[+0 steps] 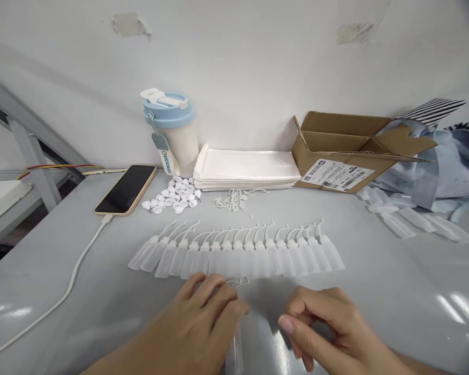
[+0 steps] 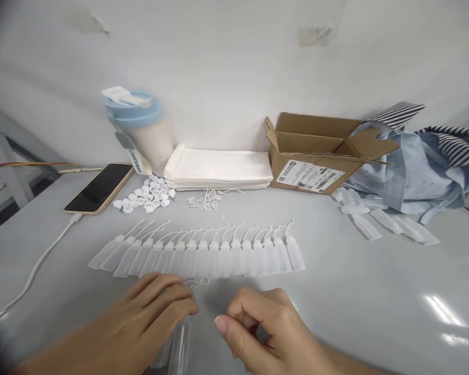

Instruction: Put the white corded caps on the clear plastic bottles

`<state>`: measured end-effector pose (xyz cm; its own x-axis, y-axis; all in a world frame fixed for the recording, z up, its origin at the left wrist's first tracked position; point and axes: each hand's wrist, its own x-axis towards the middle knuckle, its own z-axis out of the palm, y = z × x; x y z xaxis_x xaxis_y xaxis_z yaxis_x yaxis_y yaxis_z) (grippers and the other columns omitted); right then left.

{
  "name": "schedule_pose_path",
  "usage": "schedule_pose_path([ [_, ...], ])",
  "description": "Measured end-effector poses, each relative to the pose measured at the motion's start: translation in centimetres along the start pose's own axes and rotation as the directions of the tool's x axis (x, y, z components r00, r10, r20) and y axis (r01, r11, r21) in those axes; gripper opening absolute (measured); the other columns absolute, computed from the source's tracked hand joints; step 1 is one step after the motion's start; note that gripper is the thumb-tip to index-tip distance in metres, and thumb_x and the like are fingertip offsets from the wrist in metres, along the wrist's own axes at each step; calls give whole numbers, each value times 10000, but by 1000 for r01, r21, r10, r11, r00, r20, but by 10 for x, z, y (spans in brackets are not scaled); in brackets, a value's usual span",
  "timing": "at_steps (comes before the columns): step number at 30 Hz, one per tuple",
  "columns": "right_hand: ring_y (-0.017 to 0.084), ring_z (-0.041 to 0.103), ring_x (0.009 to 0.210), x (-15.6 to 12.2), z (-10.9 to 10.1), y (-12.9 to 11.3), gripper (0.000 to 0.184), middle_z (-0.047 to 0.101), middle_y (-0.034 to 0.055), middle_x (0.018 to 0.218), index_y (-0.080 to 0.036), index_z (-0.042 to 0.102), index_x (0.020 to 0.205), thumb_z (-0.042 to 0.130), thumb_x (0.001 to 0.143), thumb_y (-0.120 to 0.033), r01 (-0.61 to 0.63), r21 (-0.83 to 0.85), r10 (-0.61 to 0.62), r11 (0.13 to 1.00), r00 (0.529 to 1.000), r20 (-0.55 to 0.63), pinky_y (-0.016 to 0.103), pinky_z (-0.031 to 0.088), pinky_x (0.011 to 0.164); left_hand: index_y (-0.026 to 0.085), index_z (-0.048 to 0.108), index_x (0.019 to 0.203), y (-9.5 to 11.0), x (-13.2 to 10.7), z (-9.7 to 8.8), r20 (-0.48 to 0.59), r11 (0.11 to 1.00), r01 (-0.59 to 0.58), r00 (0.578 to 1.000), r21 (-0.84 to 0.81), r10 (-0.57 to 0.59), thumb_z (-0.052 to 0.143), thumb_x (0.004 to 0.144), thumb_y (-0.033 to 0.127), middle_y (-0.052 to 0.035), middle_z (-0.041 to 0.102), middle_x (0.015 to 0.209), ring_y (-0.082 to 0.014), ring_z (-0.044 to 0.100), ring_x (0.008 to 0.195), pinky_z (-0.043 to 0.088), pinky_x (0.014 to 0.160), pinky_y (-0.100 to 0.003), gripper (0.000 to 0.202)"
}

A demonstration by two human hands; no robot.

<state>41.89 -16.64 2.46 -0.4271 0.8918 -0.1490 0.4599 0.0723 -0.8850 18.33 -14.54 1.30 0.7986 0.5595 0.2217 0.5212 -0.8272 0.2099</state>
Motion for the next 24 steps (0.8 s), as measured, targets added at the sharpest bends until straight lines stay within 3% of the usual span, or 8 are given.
schedule_pose_path([
  [2, 97, 526, 436, 1, 0, 1, 345, 560, -22, 471, -202, 501, 638, 450, 943, -355, 4, 5, -4, 1000, 1000, -6, 211, 397, 455, 188, 575, 964, 0, -1, 3, -41, 1000, -10, 999, 0, 10, 435, 934, 281, -27, 617, 854, -202, 545, 822, 462, 755, -320, 170],
  [7, 95, 526, 434, 1, 0, 1, 355, 562, -22, 469, -200, 503, 633, 448, 945, -360, 15, -2, -15, 1000, 1000, -15, 210, 393, 443, 170, 578, 1012, 5, 1, -12, 84, 1000, 18, 996, -18, -16, 445, 939, 356, -56, 620, 922, -216, 545, 889, 470, 809, -334, 240],
  [10, 92, 525, 436, 2, 1, 2, 356, 551, -29, 473, -197, 509, 639, 444, 948, -362, 8, -19, -8, 1000, 1000, -9, 211, 393, 457, 171, 580, 992, 6, 3, -18, 73, 1000, 7, 997, -17, -6, 440, 941, 319, -59, 621, 914, -213, 558, 884, 479, 802, -327, 210],
  [19, 113, 544, 479, -1, 0, -1, 297, 600, -23, 506, -219, 524, 674, 469, 947, -322, 96, -198, -96, 976, 995, 12, 215, 421, 488, 191, 591, 978, 9, 1, -5, 55, 998, -57, 997, 10, 57, 459, 874, 165, -81, 626, 977, -247, 570, 919, 505, 784, -373, 169],
  [24, 124, 558, 505, -1, -3, -7, 247, 633, -3, 565, -222, 573, 708, 507, 931, -305, 157, -301, -132, 941, 986, 100, 207, 452, 475, 180, 582, 928, 13, 0, 3, 33, 996, -85, 996, -2, 85, 449, 877, 119, -73, 612, 933, -245, 570, 912, 508, 787, -378, 154],
])
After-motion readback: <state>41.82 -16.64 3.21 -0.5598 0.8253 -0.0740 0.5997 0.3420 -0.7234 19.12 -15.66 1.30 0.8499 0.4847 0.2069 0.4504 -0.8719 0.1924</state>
